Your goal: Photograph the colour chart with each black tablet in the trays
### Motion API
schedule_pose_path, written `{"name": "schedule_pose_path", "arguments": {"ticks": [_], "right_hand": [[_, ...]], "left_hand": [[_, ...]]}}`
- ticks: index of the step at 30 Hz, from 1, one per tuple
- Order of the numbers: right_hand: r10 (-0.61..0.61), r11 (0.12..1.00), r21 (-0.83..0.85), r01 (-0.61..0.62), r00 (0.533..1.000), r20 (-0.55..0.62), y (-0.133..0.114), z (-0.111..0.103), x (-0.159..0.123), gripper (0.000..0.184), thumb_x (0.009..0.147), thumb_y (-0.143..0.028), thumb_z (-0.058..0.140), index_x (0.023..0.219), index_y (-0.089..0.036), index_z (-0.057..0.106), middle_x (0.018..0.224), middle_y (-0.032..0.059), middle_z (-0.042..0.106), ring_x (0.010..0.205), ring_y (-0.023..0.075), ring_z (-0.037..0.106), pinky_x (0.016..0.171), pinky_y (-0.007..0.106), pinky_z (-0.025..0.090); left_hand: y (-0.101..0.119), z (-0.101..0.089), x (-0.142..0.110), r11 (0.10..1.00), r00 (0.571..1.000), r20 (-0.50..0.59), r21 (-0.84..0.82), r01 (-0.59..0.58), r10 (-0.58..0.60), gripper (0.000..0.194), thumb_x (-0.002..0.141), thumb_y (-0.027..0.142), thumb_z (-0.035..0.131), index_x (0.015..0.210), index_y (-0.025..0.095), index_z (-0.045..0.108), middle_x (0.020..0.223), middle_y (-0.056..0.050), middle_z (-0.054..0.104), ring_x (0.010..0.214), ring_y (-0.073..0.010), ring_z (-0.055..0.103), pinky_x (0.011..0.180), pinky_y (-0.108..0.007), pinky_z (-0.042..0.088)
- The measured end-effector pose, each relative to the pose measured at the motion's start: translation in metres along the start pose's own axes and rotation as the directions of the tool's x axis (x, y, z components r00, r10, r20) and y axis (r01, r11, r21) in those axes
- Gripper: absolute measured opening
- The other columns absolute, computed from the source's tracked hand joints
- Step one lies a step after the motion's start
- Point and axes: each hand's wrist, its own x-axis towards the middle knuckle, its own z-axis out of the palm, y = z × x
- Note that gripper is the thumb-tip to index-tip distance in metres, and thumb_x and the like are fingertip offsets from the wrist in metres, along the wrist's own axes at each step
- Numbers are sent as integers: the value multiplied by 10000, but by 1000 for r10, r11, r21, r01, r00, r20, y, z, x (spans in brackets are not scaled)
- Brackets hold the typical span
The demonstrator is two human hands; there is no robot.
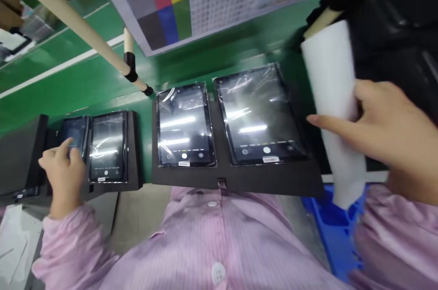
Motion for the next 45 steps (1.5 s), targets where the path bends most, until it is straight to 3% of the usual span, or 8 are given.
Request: {"name": "schedule_pose_path", "arguments": {"ticks": [2,4,7,12,18,21,36,45], "right_hand": [[-297,919,-268,290,955,16,-17,4,-4,864,831,-818,510,1483,-251,477,1137,112,524,905,162,493,712,315,399],[-547,760,-359,541,832,96,-39,10,0,783,953,-741,397,1536,-219,433,1165,145,526,928,192,513,755,353,447],[-769,497,-414,762,608,196,-65,21,14,558,1012,-569,439,1398,-200,600,1108,144,586,901,212,522,744,361,438],[-851,324,-410,853,452,267,-85,44,16,301,1037,-320,458,1236,-276,681,989,82,585,795,176,508,666,316,335],[-752,488,-504,713,637,172,-81,48,-13,447,970,-496,560,1290,-185,583,1319,201,552,921,283,591,660,358,343],[-697,522,-563,641,701,152,-73,45,-22,333,966,-423,571,1224,-212,591,1226,152,613,929,308,608,660,369,375],[-630,655,-408,636,758,169,-70,44,-54,367,877,-228,685,1217,-314,580,1196,126,614,903,284,587,798,473,467],[-664,621,-426,658,730,159,-68,44,-55,396,872,-204,695,1239,-299,581,1197,105,598,865,223,569,815,448,506]], "left_hand": [[34,-1,-34,935,938,38,-97,-340,345,333,881,288,538,1164,286,715,935,-78,580,972,-308,554,965,-540,388],[71,5,-70,762,756,133,-226,-606,641,352,908,178,541,1217,248,696,929,-73,571,913,-245,550,888,-449,415],[115,21,-112,608,582,186,-337,-719,792,370,922,162,574,1276,216,666,1065,-113,548,1015,-253,509,894,-423,410],[138,39,-135,673,635,227,-319,-667,738,399,953,296,572,1339,223,643,1101,-134,459,1025,-284,459,877,-461,376],[138,44,-127,688,640,260,-351,-635,723,379,967,324,558,1318,233,669,1097,-120,416,1019,-277,450,891,-460,344],[139,46,-123,680,630,265,-370,-633,730,362,968,323,561,1294,231,688,1094,-118,416,1010,-271,454,897,-455,329],[140,46,-114,660,615,245,-343,-668,750,331,965,369,560,1212,247,744,1041,-99,427,955,-249,416,908,-443,325],[129,42,-119,567,621,29,-444,-694,783,212,936,253,589,1071,192,741,933,-43,385,880,-191,431,870,-397,395]]}}
